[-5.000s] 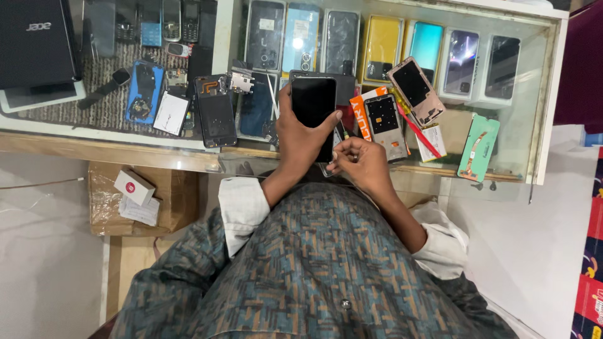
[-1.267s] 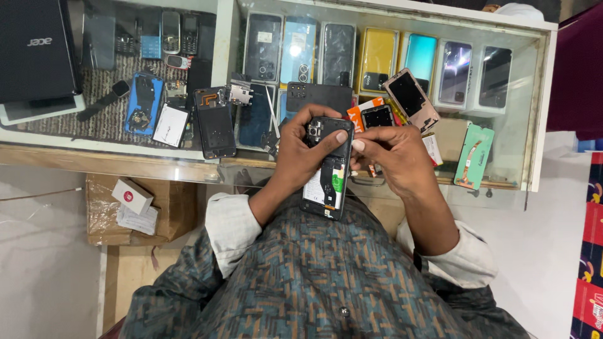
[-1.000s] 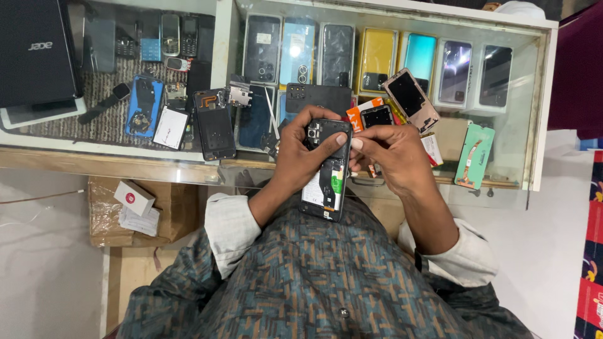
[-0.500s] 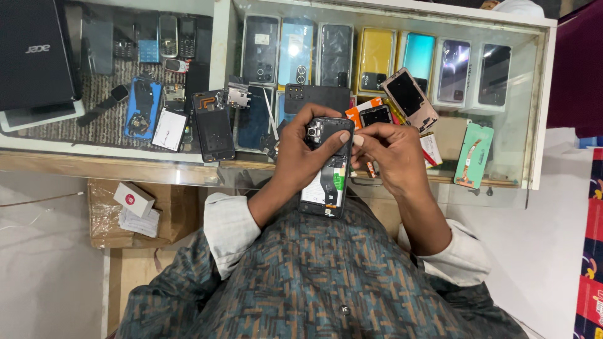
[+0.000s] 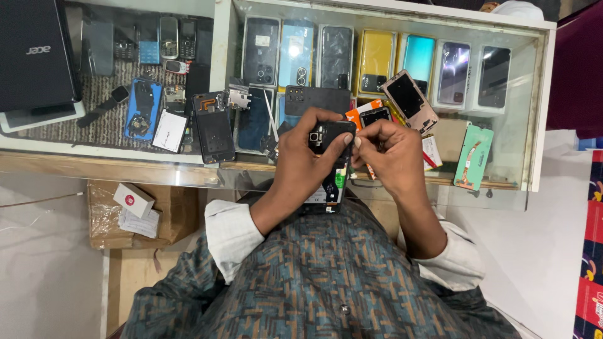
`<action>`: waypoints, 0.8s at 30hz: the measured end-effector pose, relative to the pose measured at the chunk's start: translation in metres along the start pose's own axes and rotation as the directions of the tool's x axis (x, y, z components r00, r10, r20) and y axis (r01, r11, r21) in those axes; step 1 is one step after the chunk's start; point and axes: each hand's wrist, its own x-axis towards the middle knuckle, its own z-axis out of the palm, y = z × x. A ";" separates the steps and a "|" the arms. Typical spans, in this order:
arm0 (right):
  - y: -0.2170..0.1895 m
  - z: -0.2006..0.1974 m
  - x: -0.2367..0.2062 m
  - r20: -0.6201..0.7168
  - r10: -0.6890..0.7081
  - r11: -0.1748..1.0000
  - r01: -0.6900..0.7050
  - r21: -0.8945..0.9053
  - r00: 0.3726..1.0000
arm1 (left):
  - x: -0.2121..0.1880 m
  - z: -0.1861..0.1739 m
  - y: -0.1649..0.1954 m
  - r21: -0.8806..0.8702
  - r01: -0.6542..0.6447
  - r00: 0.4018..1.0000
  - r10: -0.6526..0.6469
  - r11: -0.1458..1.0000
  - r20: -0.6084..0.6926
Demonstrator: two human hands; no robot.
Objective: The person disassembles a smartphone by prying open the back cover and removing internal components. They use a metal tool to separate parts and manipulate the device with both hands, then reassemble it by aligning and pressing the back cover back into place.
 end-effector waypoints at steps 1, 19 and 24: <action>0.000 -0.001 0.001 0.012 0.005 1.000 -0.005 0.005 1.000 | 0.000 0.000 0.001 0.000 -0.008 1.000 0.008 1.000 0.001; 0.018 -0.015 0.009 0.173 -0.001 0.971 -0.040 0.235 0.985 | 0.002 0.001 -0.015 -0.017 0.007 1.000 -0.007 1.000 0.018; 0.024 -0.021 0.011 0.236 0.022 0.957 -0.089 0.275 0.971 | 0.002 0.002 -0.024 -0.067 -0.033 0.999 0.035 0.997 0.030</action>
